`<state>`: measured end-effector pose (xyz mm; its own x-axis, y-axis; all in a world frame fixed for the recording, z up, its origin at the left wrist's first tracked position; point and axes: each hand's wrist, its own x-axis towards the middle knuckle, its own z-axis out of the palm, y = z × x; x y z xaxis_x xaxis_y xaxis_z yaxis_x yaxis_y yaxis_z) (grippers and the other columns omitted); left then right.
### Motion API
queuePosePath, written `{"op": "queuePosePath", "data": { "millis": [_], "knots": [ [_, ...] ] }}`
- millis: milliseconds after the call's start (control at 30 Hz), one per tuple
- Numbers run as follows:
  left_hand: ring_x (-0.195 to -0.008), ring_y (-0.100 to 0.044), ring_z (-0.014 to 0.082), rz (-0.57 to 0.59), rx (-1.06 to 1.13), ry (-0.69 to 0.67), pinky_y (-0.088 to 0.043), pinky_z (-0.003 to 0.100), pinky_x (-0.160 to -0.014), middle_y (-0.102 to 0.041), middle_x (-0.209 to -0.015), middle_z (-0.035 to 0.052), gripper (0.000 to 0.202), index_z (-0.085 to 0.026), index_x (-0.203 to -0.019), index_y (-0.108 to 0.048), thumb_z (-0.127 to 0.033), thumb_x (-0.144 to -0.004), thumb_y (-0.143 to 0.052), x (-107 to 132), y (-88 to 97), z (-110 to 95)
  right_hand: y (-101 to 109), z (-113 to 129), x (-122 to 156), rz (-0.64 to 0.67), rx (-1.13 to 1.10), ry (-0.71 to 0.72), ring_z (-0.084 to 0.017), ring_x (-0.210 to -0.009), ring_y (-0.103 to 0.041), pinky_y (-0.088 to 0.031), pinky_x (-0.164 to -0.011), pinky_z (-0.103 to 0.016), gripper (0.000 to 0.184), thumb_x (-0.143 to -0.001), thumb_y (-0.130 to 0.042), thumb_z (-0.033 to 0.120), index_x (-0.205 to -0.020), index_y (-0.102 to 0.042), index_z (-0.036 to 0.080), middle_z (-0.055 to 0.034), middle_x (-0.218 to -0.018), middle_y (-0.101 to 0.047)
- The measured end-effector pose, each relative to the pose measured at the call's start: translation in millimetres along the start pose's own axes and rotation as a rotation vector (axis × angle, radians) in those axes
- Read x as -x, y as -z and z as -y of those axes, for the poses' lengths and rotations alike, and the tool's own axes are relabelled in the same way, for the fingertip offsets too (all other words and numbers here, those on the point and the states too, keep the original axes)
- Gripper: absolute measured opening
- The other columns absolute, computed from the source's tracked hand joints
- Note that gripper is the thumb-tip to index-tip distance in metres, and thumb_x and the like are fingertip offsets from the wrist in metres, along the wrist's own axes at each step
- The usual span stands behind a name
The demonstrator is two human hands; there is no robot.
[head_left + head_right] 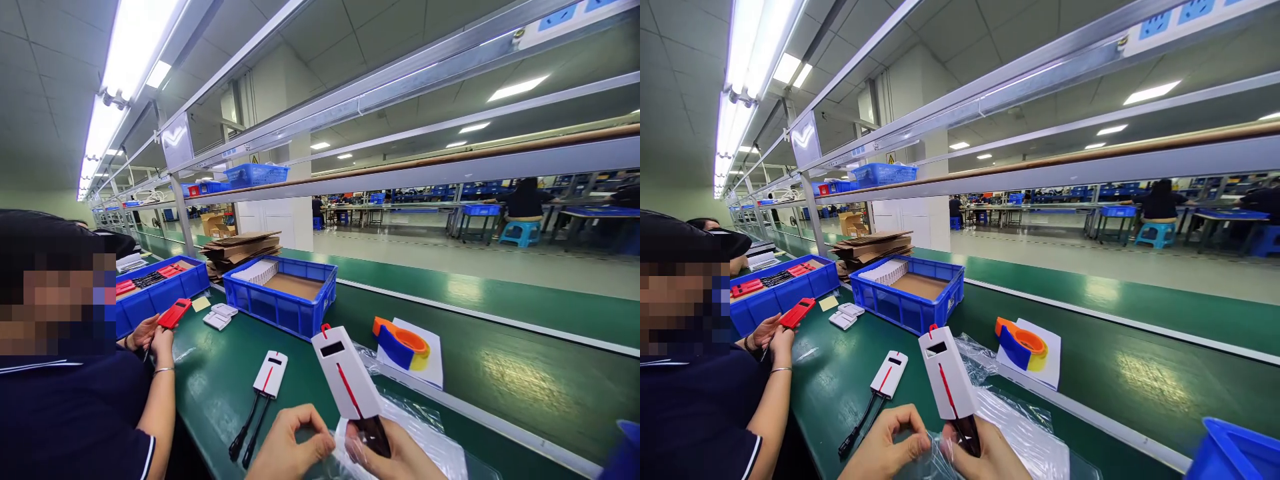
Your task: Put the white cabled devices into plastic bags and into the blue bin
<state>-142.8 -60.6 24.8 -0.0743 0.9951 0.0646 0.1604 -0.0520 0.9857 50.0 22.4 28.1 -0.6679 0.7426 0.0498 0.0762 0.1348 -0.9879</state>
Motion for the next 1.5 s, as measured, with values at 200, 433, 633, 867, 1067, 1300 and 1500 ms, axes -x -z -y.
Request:
{"op": "queuePosePath", "data": {
  "millis": [200, 433, 633, 867, 1067, 1300, 1500],
  "knots": [
    [-0.066, -0.055, 0.0155, -0.014, -0.002, 0.002, -0.041, 0.027, -0.068, -0.062, -0.073, 0.0023, 0.057, -0.014, -0.076, -0.065, -0.070, -0.083, -0.069, 3, 2.9, -11, 8, 9, 0, 0.080, 0.071, -0.082, -0.020, -0.076, -0.054, -0.042, -0.070, -0.029, 0.030, -0.078, -0.074, 0.047, -0.080, -0.060, 0.020, -0.0006, -0.078, -0.060],
    [-0.060, -0.048, 0.0133, -0.055, -0.054, 0.006, -0.036, 0.026, -0.060, -0.055, -0.066, -0.0005, 0.062, -0.015, -0.073, -0.062, -0.076, -0.083, -0.064, 4, -3.8, -19, 5, 27, 6, 0.120, 0.109, -0.104, -0.018, -0.072, -0.050, -0.039, -0.064, -0.027, 0.021, -0.079, -0.069, 0.038, -0.077, -0.056, 0.021, 0.0026, -0.075, -0.052],
    [-0.056, -0.040, 0.0107, -0.019, 0.019, 0.005, -0.029, 0.024, -0.058, -0.048, -0.060, -0.0033, 0.068, -0.015, -0.073, -0.063, -0.081, -0.084, -0.058, 4, 2.9, -17, 6, 31, 8, 0.090, 0.160, -0.065, -0.021, -0.078, -0.059, -0.046, -0.071, -0.029, 0.027, -0.089, -0.061, 0.048, -0.084, -0.058, 0.021, -0.0015, -0.081, -0.063],
    [-0.052, -0.027, 0.0069, -0.208, 0.282, 0.030, -0.021, 0.018, -0.049, -0.040, -0.056, -0.0071, 0.062, -0.015, -0.068, -0.060, -0.075, -0.076, -0.075, 4, 35.7, 3, 22, -3, 6, -0.243, 0.954, 0.298, -0.025, -0.067, -0.070, -0.049, -0.055, -0.033, 0.026, -0.106, -0.033, 0.028, -0.103, -0.058, 0.023, -0.0085, -0.091, -0.073],
    [-0.051, -0.025, 0.0051, -0.304, 0.407, 0.065, -0.022, 0.013, -0.045, -0.041, -0.057, -0.0076, 0.058, -0.015, -0.069, -0.062, -0.069, -0.073, -0.082, 15, 57.7, 26, 16, -19, 6, -0.386, 1.194, 0.506, -0.025, -0.062, -0.072, -0.048, -0.044, -0.029, 0.044, -0.107, -0.011, 0.021, -0.117, -0.054, 0.022, -0.0135, -0.094, -0.068],
    [-0.052, -0.026, 0.0049, -0.319, 0.461, 0.083, -0.026, 0.012, -0.048, -0.041, -0.055, -0.0079, 0.056, -0.015, -0.070, -0.061, -0.065, -0.075, -0.083, 26, 64.4, 24, 6, -7, 13, -0.309, 1.038, 0.406, -0.025, -0.064, -0.069, -0.046, -0.048, -0.030, 0.033, -0.106, -0.021, 0.021, -0.118, -0.052, 0.023, -0.0127, -0.100, -0.069],
    [-0.051, -0.025, 0.0061, -0.307, 0.362, 0.042, -0.024, 0.014, -0.048, -0.040, -0.053, -0.0071, 0.059, -0.014, -0.067, -0.061, -0.069, -0.073, -0.082, 25, 70.6, 16, 15, 36, 23, 0.022, 0.312, 0.029, -0.015, -0.065, -0.051, -0.043, -0.060, -0.027, 0.034, -0.104, -0.043, 0.057, -0.094, -0.051, 0.025, 0.0017, -0.079, -0.060]
  ]
}}
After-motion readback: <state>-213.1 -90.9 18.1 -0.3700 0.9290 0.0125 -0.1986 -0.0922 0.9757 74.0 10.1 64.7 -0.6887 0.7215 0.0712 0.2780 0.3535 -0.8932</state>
